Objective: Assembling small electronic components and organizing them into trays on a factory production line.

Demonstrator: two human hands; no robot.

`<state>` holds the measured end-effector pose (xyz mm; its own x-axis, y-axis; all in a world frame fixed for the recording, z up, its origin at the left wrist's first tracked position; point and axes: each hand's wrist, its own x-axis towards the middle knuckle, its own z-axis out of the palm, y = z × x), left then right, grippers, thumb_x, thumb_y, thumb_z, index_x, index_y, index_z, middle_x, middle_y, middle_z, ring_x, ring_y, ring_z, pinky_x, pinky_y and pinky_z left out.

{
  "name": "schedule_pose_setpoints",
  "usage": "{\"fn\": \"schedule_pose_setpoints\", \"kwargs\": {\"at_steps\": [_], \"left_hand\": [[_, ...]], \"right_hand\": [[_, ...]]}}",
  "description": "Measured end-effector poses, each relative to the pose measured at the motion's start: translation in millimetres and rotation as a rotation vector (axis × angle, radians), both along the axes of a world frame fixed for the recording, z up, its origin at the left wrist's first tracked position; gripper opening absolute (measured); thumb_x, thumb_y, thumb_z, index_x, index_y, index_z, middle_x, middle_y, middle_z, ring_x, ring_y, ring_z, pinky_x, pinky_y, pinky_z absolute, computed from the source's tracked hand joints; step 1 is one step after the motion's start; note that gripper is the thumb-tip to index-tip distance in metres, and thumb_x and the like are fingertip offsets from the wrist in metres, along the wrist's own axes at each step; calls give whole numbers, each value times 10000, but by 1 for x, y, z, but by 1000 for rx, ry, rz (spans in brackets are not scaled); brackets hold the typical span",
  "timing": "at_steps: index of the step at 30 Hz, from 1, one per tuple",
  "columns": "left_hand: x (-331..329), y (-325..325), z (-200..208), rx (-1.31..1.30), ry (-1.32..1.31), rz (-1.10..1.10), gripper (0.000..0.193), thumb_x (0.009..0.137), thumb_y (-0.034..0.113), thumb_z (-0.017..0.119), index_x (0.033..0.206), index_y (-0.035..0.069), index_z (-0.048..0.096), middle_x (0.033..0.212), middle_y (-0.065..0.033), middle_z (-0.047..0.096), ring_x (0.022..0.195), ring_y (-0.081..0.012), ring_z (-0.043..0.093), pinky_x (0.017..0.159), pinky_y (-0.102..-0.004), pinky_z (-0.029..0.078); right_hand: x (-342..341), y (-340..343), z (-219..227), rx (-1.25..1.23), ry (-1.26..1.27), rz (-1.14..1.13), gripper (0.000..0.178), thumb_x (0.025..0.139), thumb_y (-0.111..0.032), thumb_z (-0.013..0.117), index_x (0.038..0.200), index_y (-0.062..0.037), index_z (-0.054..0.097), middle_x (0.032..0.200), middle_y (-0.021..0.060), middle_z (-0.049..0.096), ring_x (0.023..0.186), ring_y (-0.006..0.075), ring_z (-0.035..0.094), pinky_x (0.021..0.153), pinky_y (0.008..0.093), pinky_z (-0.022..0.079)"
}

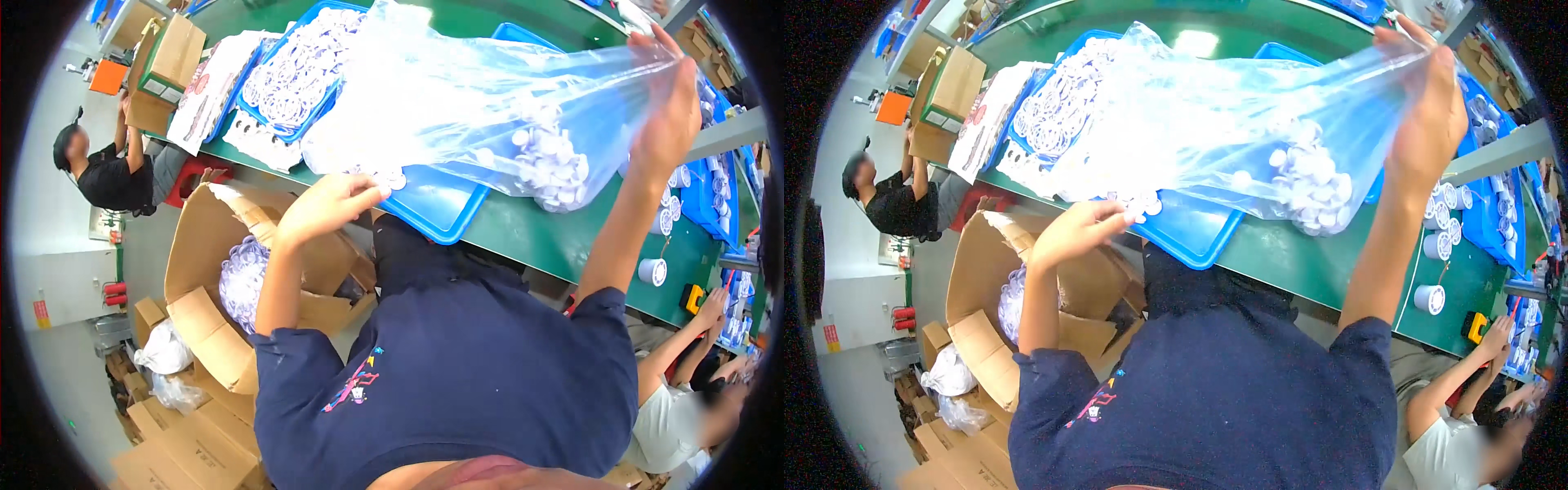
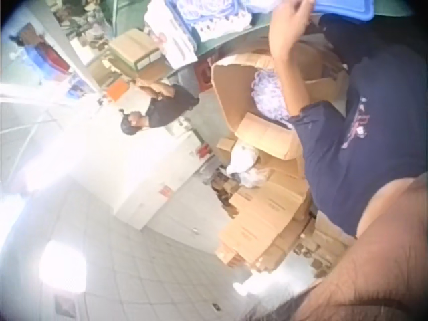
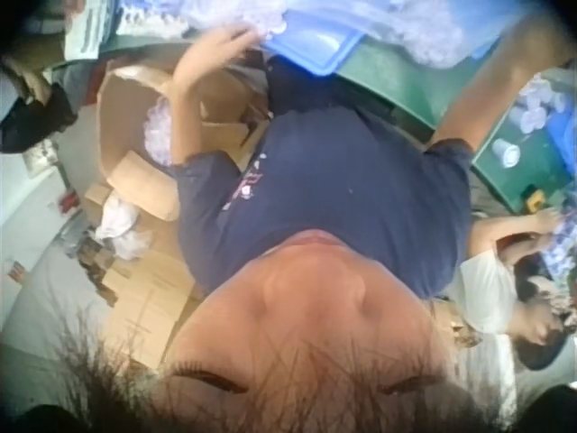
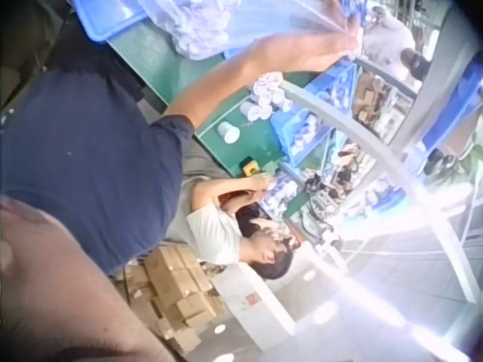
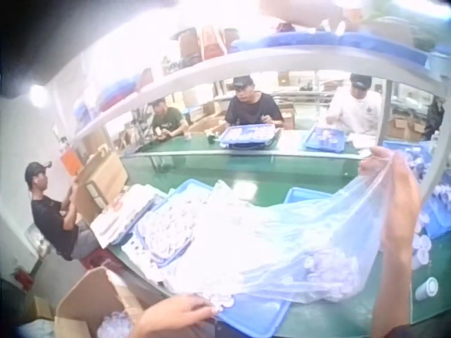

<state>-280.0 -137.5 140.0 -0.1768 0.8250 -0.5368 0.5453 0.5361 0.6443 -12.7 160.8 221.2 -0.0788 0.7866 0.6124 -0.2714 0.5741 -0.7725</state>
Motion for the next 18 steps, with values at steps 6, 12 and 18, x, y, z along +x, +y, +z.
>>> {"fn": "schedule_pose_setpoints", "kwargs": {"at_steps": [6,12,18], "left_hand": [[38,-6,-1,514,154,0,301,965,248,721,1136,1,714,1066,-144,731,955,-231,708,809,-343,556],[26,37,-1,918,1000,-69,825,806,329,868,1480,89,458,1411,-244,534,1277,-442,527,1076,-498,423],[30,29,-29,454,416,-53,817,855,381,845,1477,-5,481,1176,-297,668,1120,-416,673,957,-453,531]], "right_hand": [[-26,1,6,-4,25,110,498,1131,-407,460,1211,28,690,992,78,727,923,143,668,893,282,515],[-28,-15,32,-55,64,56,459,1130,-377,472,1170,21,697,856,38,690,811,111,643,775,249,502],[-18,-12,53,82,85,-70,456,1137,-373,462,1102,5,715,751,-21,590,686,71,558,655,224,448]]}}
